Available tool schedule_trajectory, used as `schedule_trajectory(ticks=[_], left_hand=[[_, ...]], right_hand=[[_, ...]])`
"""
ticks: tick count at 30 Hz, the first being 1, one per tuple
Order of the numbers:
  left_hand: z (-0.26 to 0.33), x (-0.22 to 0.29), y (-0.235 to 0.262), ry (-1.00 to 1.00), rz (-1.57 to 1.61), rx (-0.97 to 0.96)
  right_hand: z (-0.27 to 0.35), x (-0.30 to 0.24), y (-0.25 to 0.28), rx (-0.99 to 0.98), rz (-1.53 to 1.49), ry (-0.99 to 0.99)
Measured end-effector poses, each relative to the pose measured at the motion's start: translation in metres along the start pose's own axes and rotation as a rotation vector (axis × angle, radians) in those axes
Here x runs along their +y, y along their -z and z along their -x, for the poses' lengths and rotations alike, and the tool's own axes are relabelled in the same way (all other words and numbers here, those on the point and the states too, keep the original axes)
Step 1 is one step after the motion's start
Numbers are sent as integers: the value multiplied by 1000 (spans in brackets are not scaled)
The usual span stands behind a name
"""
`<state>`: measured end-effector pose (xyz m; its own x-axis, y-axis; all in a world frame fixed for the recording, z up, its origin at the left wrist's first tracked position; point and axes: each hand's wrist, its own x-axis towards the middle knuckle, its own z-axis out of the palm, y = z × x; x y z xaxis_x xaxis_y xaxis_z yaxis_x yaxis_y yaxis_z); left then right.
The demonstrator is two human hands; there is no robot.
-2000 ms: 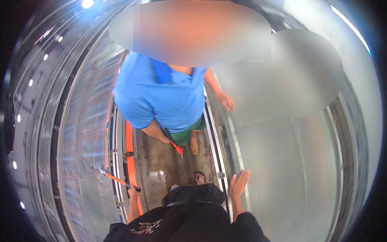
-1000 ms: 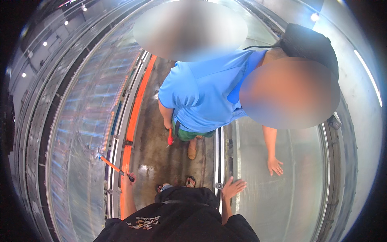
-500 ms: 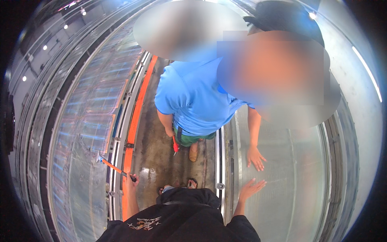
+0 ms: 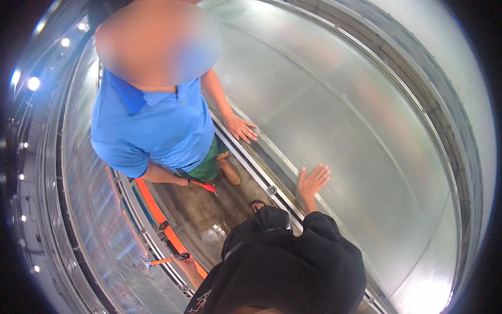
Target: The person uses a squeegee to clean a large curved glass surface. They repeatedly pull the squeegee across the glass to remove water and debris. Another person in a blue shirt also cleans the glass nearby.
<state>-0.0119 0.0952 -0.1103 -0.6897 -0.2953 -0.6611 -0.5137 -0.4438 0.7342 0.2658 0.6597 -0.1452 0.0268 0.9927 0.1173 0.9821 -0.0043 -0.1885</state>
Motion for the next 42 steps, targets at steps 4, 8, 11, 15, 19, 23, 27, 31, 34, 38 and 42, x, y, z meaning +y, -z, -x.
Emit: schedule_trajectory(ticks=[4,8,11,15,19,23,27,31,34,38,42], left_hand=[[6,1,-8,1,-31,28],[0,-3,-7,21,19,-180],[-9,-4,-1,7,-13,-77],[-16,-1,8,57,-64,-52],[-10,3,7,91,-52,65],[2,2,1,38,-38,44],[11,3,1,4,-27,1],[14,0,11,4,-7,54],[11,-6,16,-5,47,109],[4,-10,17,53,124,72],[-2,-13,6,28,166,22]], right_hand=[[37,-27,2,-106,-140,194],[31,-15,13,-94,-276,387],[2,-6,17,-156,-220,409],[-52,-35,7,-104,-168,165],[-71,-69,-8,-135,-58,154],[-41,-58,-7,-203,-169,548],[-4,2,11,-305,-228,715],[21,100,30,-218,-80,393],[24,156,29,-77,166,-131],[9,148,8,24,124,-329],[-6,61,-11,-34,186,-456]])
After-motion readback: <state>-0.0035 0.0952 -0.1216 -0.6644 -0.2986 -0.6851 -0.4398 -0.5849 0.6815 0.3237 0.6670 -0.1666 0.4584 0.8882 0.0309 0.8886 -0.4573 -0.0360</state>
